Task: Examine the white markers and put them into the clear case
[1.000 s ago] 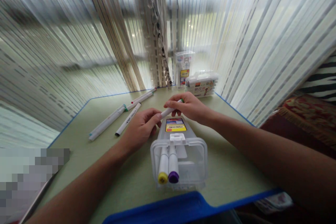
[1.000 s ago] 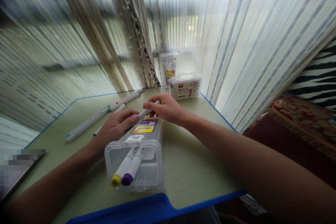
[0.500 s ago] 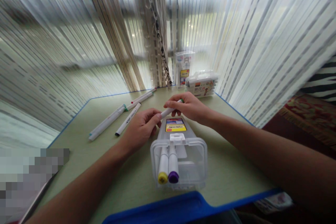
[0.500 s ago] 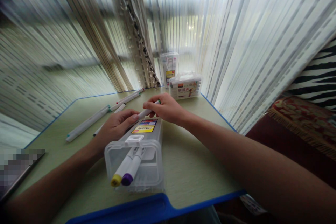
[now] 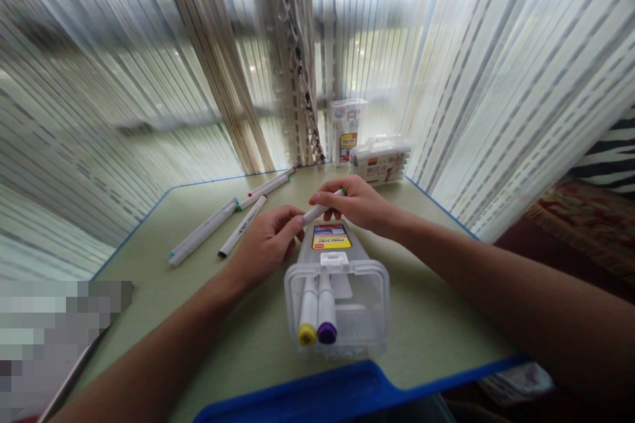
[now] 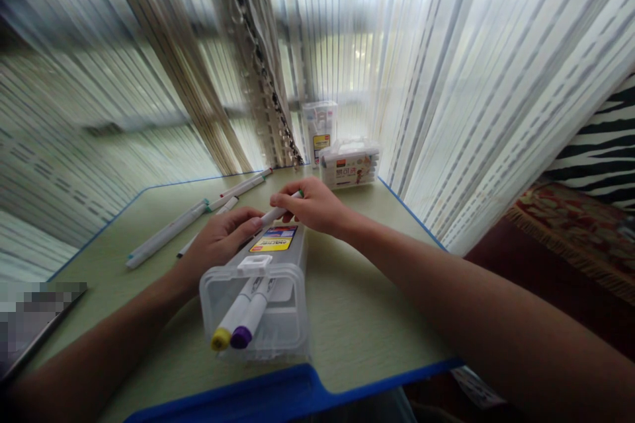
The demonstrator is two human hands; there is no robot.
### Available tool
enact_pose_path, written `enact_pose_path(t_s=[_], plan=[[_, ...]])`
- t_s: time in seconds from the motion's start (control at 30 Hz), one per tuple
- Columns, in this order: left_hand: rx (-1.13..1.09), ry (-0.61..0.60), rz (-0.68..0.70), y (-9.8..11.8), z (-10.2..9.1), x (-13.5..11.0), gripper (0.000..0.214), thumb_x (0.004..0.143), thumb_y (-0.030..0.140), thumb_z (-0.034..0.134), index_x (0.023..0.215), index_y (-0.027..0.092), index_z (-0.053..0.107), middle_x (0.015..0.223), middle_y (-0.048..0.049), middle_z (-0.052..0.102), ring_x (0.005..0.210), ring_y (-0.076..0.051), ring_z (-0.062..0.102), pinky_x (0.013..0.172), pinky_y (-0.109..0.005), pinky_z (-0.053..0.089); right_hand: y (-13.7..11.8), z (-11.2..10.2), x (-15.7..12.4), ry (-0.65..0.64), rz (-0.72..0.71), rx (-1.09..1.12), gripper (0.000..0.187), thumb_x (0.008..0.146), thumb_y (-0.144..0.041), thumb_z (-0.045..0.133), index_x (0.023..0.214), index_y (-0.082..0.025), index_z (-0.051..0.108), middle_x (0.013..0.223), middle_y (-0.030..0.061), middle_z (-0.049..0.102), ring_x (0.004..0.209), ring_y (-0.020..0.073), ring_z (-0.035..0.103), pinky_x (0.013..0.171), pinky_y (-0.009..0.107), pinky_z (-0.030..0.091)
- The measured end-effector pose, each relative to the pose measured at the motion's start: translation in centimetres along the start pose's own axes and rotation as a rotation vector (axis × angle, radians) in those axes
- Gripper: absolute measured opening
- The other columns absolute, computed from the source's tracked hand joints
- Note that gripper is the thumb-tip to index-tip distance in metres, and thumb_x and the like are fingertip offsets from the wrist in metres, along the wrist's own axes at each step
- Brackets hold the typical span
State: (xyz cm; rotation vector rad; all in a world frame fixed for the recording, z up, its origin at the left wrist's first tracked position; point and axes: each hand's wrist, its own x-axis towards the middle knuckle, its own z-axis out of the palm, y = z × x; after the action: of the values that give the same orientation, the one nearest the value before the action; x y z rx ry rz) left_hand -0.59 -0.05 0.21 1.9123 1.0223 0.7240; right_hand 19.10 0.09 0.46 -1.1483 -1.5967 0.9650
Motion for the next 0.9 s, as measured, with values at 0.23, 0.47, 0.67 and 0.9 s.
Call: enact_pose_path(t_s=[0.23, 0.47, 0.67, 0.9], plan=[[0.037, -0.014, 0.035, -0.17, -0.06, -0.04, 0.033, 0.090, 0.043, 0.055, 0.095, 0.015, 0.069, 0.079, -0.0042, 0.068, 0.067, -0.018, 0.061, 0.060, -0.027, 0.043, 0.04, 0.02, 0.01, -0.003, -0.012, -0.003, 0.020, 0.081, -0.028, 0.067, 0.071, -0.012, 0.073, 0.058, 0.0022, 0.066, 0.053, 0.0107, 0.059, 0.051, 0.021, 0.044], [0.024, -0.019, 0.034, -0.23, -0.07, -0.03, 0.032, 0.090, 0.043, 0.056, 0.094, 0.015, 0.069, 0.081, -0.0051, 0.071, 0.069, -0.018, 0.063, 0.062, -0.027, 0.045, 0.04, 0.01, -0.03, -0.010, -0.009, -0.024, 0.021, 0.082, -0.030, 0.066, 0.072, -0.012, 0.074, 0.057, 0.0019, 0.066, 0.053, 0.0106, 0.058, 0.050, 0.021, 0.043], [0.020, -0.028, 0.035, -0.22, -0.09, -0.04, 0.031, 0.090, 0.042, 0.055, 0.096, 0.014, 0.069, 0.082, -0.0055, 0.071, 0.070, -0.018, 0.063, 0.062, -0.027, 0.045, 0.07, 0.01, -0.04, -0.009, -0.019, -0.018, 0.021, 0.082, -0.030, 0.066, 0.072, -0.012, 0.073, 0.060, 0.0024, 0.067, 0.054, 0.0108, 0.060, 0.051, 0.021, 0.044], [0.003, -0.023, 0.019, -0.22, -0.09, 0.00, 0.031, 0.089, 0.043, 0.056, 0.094, 0.016, 0.069, 0.082, -0.0045, 0.070, 0.070, -0.018, 0.063, 0.060, -0.026, 0.044, 0.09, 0.04, 0.00, -0.004, -0.009, -0.019, 0.020, 0.082, -0.029, 0.066, 0.074, -0.012, 0.074, 0.061, 0.0024, 0.068, 0.054, 0.0108, 0.061, 0.051, 0.021, 0.044]])
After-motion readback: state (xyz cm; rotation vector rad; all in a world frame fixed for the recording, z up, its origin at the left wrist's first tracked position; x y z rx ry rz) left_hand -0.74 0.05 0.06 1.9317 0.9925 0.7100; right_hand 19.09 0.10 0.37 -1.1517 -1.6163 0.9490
